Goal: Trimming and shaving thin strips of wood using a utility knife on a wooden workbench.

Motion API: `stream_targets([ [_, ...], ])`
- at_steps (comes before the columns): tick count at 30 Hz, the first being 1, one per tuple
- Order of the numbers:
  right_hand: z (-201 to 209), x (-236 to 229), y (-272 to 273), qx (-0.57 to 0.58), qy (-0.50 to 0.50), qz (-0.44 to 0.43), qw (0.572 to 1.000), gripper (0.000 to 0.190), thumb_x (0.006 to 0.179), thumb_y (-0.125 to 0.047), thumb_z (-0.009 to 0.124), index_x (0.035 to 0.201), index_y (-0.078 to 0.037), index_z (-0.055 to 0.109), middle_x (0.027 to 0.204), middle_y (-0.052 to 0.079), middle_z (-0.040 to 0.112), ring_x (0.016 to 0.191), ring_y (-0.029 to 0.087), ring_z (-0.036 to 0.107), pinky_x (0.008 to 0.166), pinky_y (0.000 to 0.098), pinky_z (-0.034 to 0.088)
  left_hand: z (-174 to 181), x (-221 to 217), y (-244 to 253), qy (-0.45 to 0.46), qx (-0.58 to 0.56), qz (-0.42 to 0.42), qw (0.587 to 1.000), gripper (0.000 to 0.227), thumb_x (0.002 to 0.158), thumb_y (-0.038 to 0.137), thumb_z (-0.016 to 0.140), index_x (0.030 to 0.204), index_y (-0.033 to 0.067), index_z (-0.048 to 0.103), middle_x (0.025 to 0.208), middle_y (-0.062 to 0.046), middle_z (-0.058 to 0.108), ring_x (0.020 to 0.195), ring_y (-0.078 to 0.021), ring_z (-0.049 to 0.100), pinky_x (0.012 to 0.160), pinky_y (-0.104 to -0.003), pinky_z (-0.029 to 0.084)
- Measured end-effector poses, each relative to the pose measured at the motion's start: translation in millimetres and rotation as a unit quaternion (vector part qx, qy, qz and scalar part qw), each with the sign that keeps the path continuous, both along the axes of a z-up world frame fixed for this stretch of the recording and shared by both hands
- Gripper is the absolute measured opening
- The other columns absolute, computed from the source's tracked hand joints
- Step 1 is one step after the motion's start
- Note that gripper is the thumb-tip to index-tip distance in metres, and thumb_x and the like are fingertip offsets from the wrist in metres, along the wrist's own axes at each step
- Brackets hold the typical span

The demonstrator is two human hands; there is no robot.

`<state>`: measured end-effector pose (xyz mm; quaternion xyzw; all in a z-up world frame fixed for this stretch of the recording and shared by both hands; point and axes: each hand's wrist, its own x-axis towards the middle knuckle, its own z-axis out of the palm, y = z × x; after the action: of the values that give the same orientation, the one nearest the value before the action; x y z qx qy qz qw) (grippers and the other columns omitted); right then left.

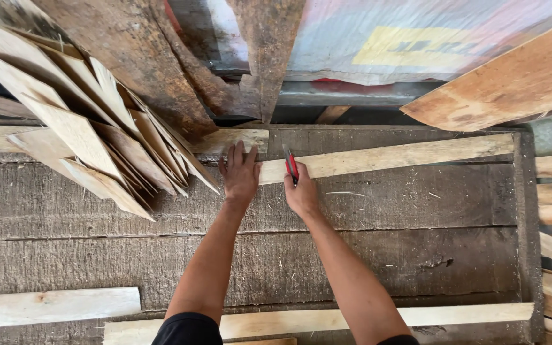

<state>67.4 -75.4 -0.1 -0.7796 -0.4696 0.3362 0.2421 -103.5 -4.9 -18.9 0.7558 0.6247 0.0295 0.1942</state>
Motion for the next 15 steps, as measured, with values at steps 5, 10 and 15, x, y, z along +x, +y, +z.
stream_targets([
  [5, 14.7, -22.9, 14.2, 0.033, 0.005, 0.047, 0.998, 0.067, 0.101, -0.022, 0.052, 0.161, -0.013, 0.024, 0.119, 0.026, 0.069, 0.097, 0.042, 0.071, 0.087, 0.05, 0.057, -1.6, -0.6, -8.1, -0.008, 0.056, -0.011, 0.998, 0.055, 0.104, 0.04, 0.048, 0.155, 0.0204, 0.043, 0.166, -0.017, 0.024, 0.155, -0.0377, 0.016, 0.124, -0.059, 0.016],
  [10, -3.5, -38.7, 23.6, 0.061, -0.022, 0.081, 0.995, 0.07, 0.105, -0.02, 0.051, 0.164, -0.006, 0.016, 0.131, 0.029, 0.061, 0.11, 0.046, 0.066, 0.096, 0.052, 0.054, -5.6, -4.9, -14.3, -0.029, 0.085, -0.013, 0.996, 0.054, 0.107, 0.039, 0.046, 0.157, 0.0198, 0.043, 0.169, -0.018, 0.021, 0.157, -0.0385, 0.014, 0.126, -0.056, 0.016],
  [15, 2.4, -48.6, 32.1, 0.031, -0.036, 0.072, 0.996, 0.069, 0.104, -0.021, 0.049, 0.163, -0.005, 0.016, 0.136, 0.028, 0.058, 0.11, 0.046, 0.065, 0.092, 0.0525, 0.054, -7.4, -5.9, -10.3, -0.017, 0.087, -0.024, 0.996, 0.056, 0.106, 0.038, 0.045, 0.158, 0.0198, 0.041, 0.168, -0.019, 0.021, 0.155, -0.0406, 0.016, 0.124, -0.056, 0.016],
])
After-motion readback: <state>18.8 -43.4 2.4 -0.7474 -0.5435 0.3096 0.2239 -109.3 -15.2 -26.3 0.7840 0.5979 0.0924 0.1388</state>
